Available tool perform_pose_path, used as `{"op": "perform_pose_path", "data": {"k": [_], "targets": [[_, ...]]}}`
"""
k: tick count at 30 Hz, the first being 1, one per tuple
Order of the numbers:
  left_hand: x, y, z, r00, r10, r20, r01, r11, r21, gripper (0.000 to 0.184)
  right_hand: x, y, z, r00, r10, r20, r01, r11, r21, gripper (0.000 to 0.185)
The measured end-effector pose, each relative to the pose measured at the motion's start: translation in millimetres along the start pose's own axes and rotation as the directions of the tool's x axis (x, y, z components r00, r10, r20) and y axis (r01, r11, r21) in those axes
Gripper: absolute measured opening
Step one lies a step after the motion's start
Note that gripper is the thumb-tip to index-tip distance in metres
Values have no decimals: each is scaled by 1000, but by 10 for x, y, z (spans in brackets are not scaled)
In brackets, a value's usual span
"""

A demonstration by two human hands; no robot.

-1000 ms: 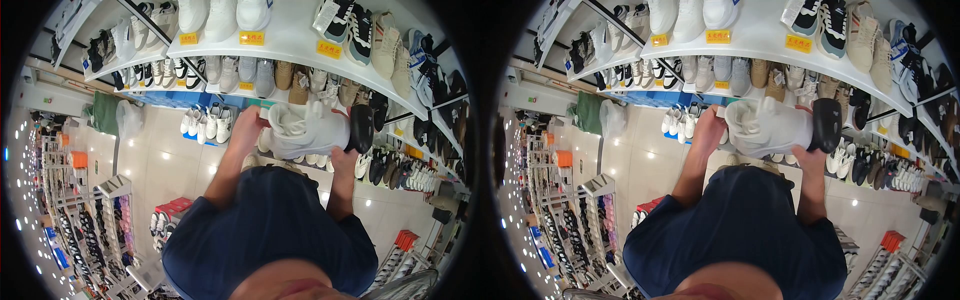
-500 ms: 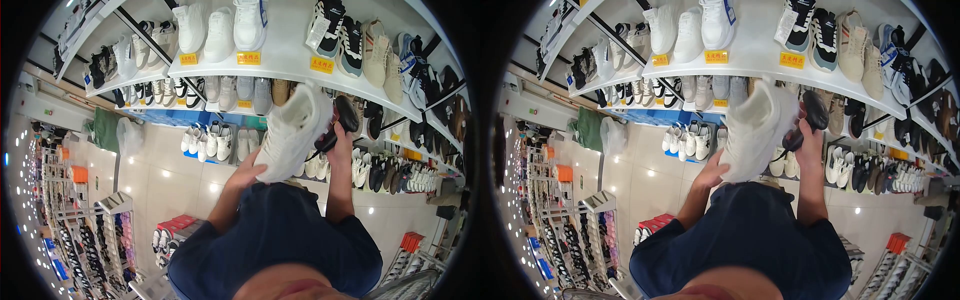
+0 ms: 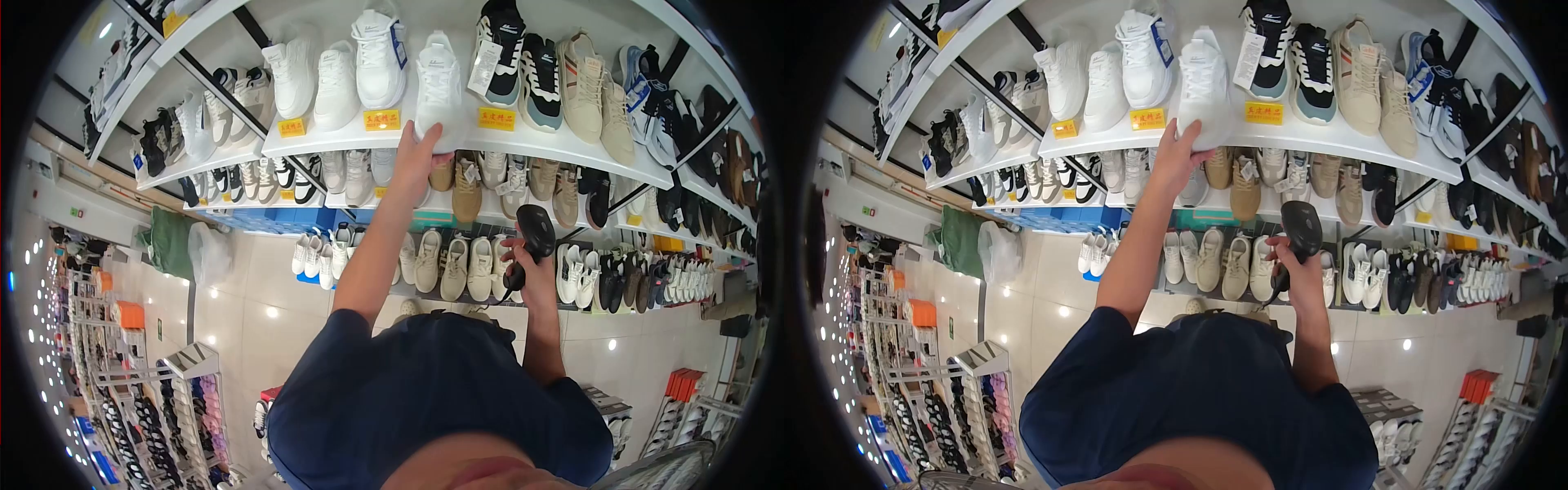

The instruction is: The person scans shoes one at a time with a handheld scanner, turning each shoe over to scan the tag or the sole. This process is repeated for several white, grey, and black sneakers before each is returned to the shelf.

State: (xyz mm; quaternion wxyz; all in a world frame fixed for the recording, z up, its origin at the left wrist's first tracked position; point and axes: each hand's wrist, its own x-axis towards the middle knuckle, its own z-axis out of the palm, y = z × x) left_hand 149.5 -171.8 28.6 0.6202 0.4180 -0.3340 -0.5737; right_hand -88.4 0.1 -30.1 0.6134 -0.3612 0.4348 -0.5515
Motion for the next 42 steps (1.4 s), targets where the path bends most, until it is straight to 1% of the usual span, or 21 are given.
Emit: {"op": "perform_pose_path", "data": {"k": [1, 2, 3, 4, 5, 6, 7, 9, 13, 15, 19, 21, 22, 24, 25, 27, 28, 30, 31, 33, 42], "targets": [[23, 22, 11, 1000, 0, 6, 0, 1000, 0, 69, -25, 1, -19, 1000, 6, -14, -6, 1000, 7, 33], [60, 72, -1, 998, -43, 39, 35, 978, 204, 75, -43, 1, -32, 999, 12, -39, -12, 1000, 0, 24], [89, 114, 20, 994, -91, 62, 59, 914, 401, 81, -60, -2, -53, 999, 5, -44, -5, 1000, 2, 24], [63, 75, 45, 993, -92, 69, 56, 914, 403, 81, -82, -1, -70, 998, 23, -63, -24, 1000, -11, 21], [-11, -10, 54, 982, 188, 12, -138, 676, 724, 85, -101, 4, -88, 996, 41, -82, -43, 999, -23, 18], [-38, -88, 58, 888, 455, 67, -220, 292, 931, 90, -113, 22, -107, 995, 37, -95, -40, 999, -28, 16], [-7, -159, 52, 889, 452, 71, -223, 292, 930, 90, -110, 60, -141, 994, 36, -100, -39, 999, -27, 16], [41, -274, 25, 713, 671, 204, -362, 103, 926, 92, -100, 142, -208, 997, 52, -60, -55, 997, -58, 47], [350, -338, 54, 692, 671, 266, -426, 82, 901, 95, -90, 176, -207, 996, 70, -59, -73, 996, -54, 47], [536, -326, 77, 697, 657, 287, -470, 116, 875, 96, -75, 183, -201, 996, 79, -48, -81, 995, -52, 46], [665, -297, 145, 749, 617, 241, -429, 175, 886, 96, -30, 197, -169, 995, 89, -52, -92, 993, -66, 47], [647, -275, 133, 773, 590, 233, -417, 196, 887, 95, -12, 176, -126, 993, 88, -83, -92, 995, -45, 16], [651, -237, 106, 771, 592, 232, -417, 195, 888, 95, 3, 174, -105, 993, 87, -80, -91, 995, -45, 16], [675, -107, -9, 622, 731, 280, -486, 81, 870, 92, 28, 172, -78, 991, 95, -93, -101, 993, -68, 17], [693, 35, -55, 622, 732, 279, -486, 82, 870, 92, 53, 173, -74, 991, 94, -94, -101, 992, -70, 17], [782, 330, -201, 498, 845, 196, -408, 29, 913, 93, 81, 191, -69, 993, 91, -77, -98, 991, -94, 18], [870, 389, -290, 501, 844, 193, -406, 32, 913, 93, 92, 189, -56, 993, 93, -78, -100, 990, -96, 18], [1076, 487, -430, 601, 796, 72, -299, 141, 944, 100, 127, 175, -13, 991, 93, -96, -102, 991, -89, 17], [1150, 506, -478, 600, 797, 70, -299, 142, 944, 100, 144, 182, -6, 991, 93, -96, -101, 991, -91, 17], [1283, 532, -521, 776, 630, -25, -247, 340, 907, 108, 186, 202, 1, 992, 81, -100, -90, 991, -95, 17], [1337, 477, -438, 791, 611, -38, -281, 418, 864, 103, 311, 192, 72, 992, 66, -108, -79, 990, -120, 17]]}}
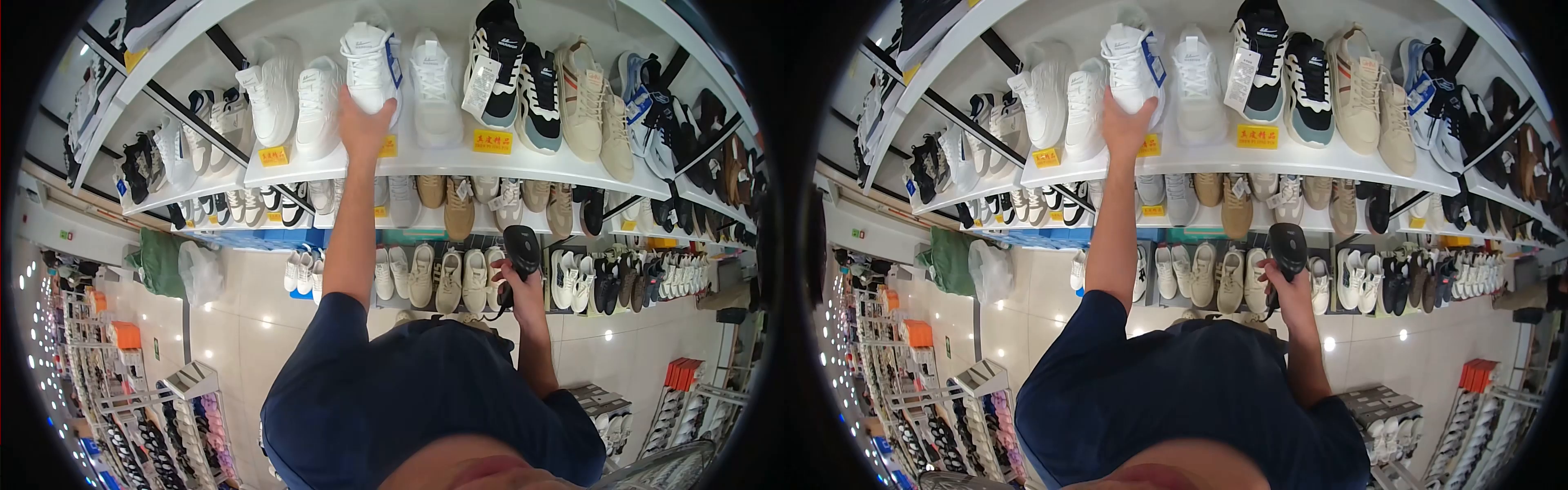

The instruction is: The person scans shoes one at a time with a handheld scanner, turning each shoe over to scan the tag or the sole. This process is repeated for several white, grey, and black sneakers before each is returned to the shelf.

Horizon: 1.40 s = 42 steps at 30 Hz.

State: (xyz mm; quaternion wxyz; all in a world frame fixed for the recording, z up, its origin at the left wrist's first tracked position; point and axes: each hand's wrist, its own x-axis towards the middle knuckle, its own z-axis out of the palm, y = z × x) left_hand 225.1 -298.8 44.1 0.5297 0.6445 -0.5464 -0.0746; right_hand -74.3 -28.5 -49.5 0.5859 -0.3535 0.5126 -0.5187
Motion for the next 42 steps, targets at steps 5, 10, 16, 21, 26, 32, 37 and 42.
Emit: {"op": "perform_pose_path", "data": {"k": [5, 10, 16, 21, 26, 32, 37, 42], "targets": [[-39, 83, 35, 998, -43, -41, 45, 997, 56, 98, 36, -25, 22, 1000, 1, 28, 0, 1000, -28, 17], [-33, 189, -67, 997, -72, -26, 71, 997, -43, 94, 55, 25, -13, 999, -7, 43, 9, 999, -34, 19], [26, 195, -182, 994, 31, -104, -37, 998, -55, 93, 47, 21, -13, 1000, 4, 18, -3, 999, -40, 16], [-86, 313, -606, 993, 35, -112, -60, 972, -228, 89, 30, -2, 30, 1000, -4, 5, 4, 998, -55, 13], [-719, 144, -1276, 972, -114, 205, 212, 797, -565, 89, 62, 45, 26, 999, -27, 43, 29, 999, -44, 30], [-1997, -586, -1657, 721, -98, 686, 656, 414, -631, 98, 152, -85, 267, 975, -210, 72, 197, 968, 156, 36], [-2480, -716, -1723, 503, -13, 864, 794, 402, -456, 94, 250, -173, 484, 926, -370, 81, 326, 888, 325, 85], [-2491, -648, -1787, 365, 45, 930, 866, 351, -357, 95, 185, -202, 635, 918, -373, 138, 324, 903, 284, 105]]}}
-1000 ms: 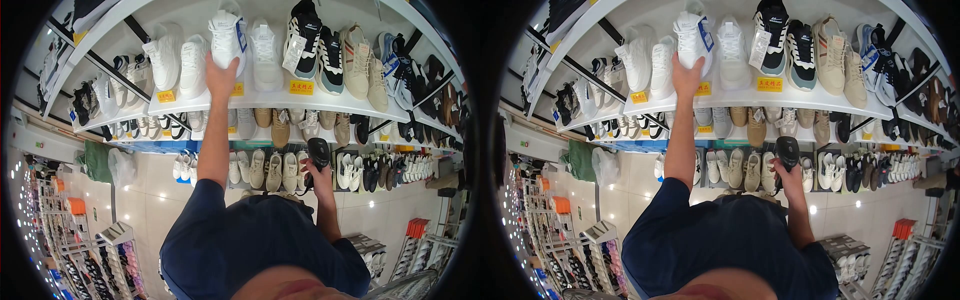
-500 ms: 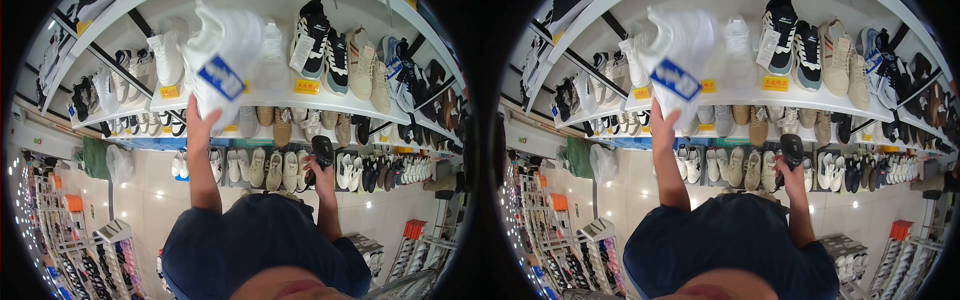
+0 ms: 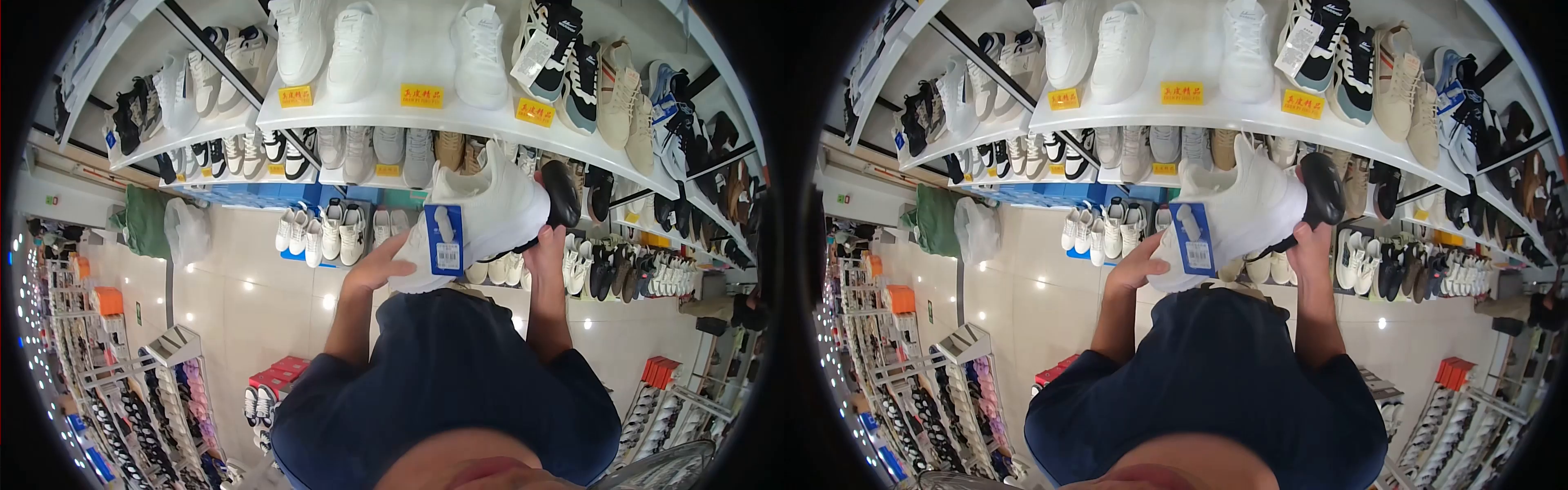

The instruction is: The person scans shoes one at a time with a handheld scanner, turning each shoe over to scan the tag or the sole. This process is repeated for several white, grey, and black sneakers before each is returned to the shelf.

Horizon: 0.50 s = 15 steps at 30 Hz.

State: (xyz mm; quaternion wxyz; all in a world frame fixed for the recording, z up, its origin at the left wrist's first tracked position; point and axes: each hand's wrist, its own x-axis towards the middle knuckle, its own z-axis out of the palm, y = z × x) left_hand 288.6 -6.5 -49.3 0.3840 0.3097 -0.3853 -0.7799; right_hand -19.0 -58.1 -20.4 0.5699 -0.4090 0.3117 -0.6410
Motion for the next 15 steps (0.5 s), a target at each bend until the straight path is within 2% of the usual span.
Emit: {"op": "perform_pose_path", "data": {"k": [1, 2, 3, 5, 6, 9, 10, 12, 13, 15], "targets": [[-10, 1, -16, 999, -14, 51, 14, 1000, -7, 88, -17, -7, 29, 1000, 8, -6, -8, 1000, -8, 110], [-6, -20, -67, 998, -14, 62, 12, 999, 32, 86, -32, -27, 78, 999, -32, 21, 30, 998, 60, 98], [-10, -8, -76, 998, -16, 63, 15, 999, 30, 86, -46, -30, 95, 999, -30, 19, 29, 998, 59, 98], [-22, 13, -68, 998, -31, 45, 27, 995, 96, 87, -82, -42, 111, 1000, 12, -18, -12, 1000, -2, 85], [-23, -5, -87, 998, -24, 56, 21, 998, 61, 89, -96, -60, 146, 1000, 12, -24, -12, 1000, -4, 85], [-16, -96, -96, 998, -56, -11, 56, 998, 37, 81, -155, -85, 238, 993, 19, -120, -19, 1000, 6, 79], [7, -147, -97, 998, -63, -6, 63, 997, 39, 81, -168, -77, 244, 987, -21, -162, 13, 999, -46, 79], [64, -251, -81, 975, 144, -172, -61, 908, 414, 66, -205, -52, 223, 978, -61, -197, 46, 996, -79, 79], [47, -154, 23, 976, 137, -169, -56, 908, 415, 66, -230, -57, 247, 977, -59, -205, 44, 996, -78, 79], [4, 33, 220, 920, 298, -256, -101, 809, 579, 61, -277, -92, 307, 965, -59, -257, 39, 996, -83, 77]]}}
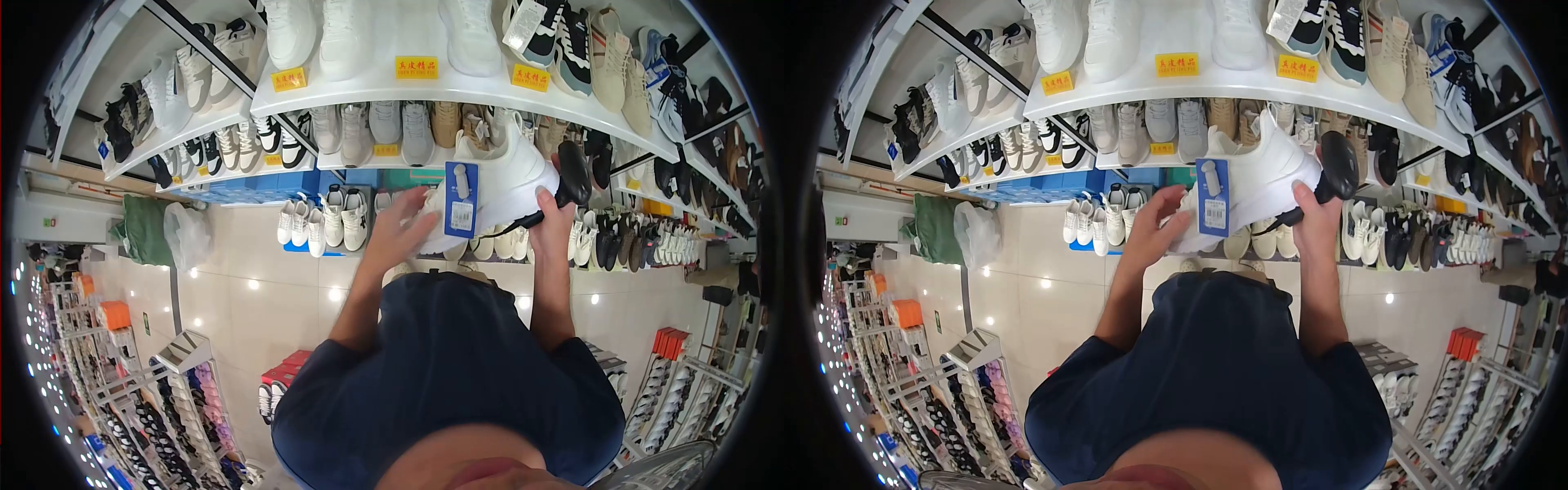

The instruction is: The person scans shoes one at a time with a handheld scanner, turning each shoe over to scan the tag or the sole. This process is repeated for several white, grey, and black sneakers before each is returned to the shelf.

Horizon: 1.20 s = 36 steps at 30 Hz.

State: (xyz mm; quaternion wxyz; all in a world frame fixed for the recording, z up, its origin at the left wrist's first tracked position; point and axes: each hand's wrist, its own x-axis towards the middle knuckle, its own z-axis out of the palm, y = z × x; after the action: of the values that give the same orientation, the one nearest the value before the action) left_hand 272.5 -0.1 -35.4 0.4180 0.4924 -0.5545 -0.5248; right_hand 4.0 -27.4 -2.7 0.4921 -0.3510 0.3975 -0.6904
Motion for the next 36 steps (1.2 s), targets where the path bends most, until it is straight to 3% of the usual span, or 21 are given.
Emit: {"op": "perform_pose_path", "data": {"k": [1, 2, 4, 7, 13, 17, 25, 29, 36], "targets": [[6, -23, 37, 988, 102, -115, -101, 995, 10, 49, -15, 14, -22, 1000, -1, -1, 1, 1000, 17, 75], [-6, -12, 36, 989, 100, -109, -100, 995, 10, 49, -31, 18, -23, 1000, -2, -6, 2, 1000, 16, 75], [-46, 63, 18, 915, 339, -220, -267, 915, 301, 39, -67, 33, -16, 999, -32, -39, 36, 994, 102, 72], [-141, 224, 8, 930, 337, -148, -268, 895, 355, 30, -134, 72, 0, 997, -54, -59, 60, 992, 113, 71], [-242, 383, 71, 838, 533, -115, -394, 737, 549, 54, -276, 145, 87, 992, -84, -94, 95, 988, 121, 73], [-281, 351, 45, 818, 571, -73, -429, 689, 584, 60, -369, 211, 146, 988, -116, -105, 131, 980, 151, 75], [-292, 308, -29, 774, 604, -189, -374, 677, 634, 60, -593, 230, 475, 968, -218, -126, 220, 975, 8, 78], [-293, 274, -98, 779, 606, -162, -361, 645, 673, 59, -652, 274, 507, 943, -306, -128, 297, 951, -87, 79], [-260, 233, -124, 802, 575, -161, -360, 681, 637, 58, -663, 294, 460, 939, -306, -158, 296, 952, -83, 80]]}}
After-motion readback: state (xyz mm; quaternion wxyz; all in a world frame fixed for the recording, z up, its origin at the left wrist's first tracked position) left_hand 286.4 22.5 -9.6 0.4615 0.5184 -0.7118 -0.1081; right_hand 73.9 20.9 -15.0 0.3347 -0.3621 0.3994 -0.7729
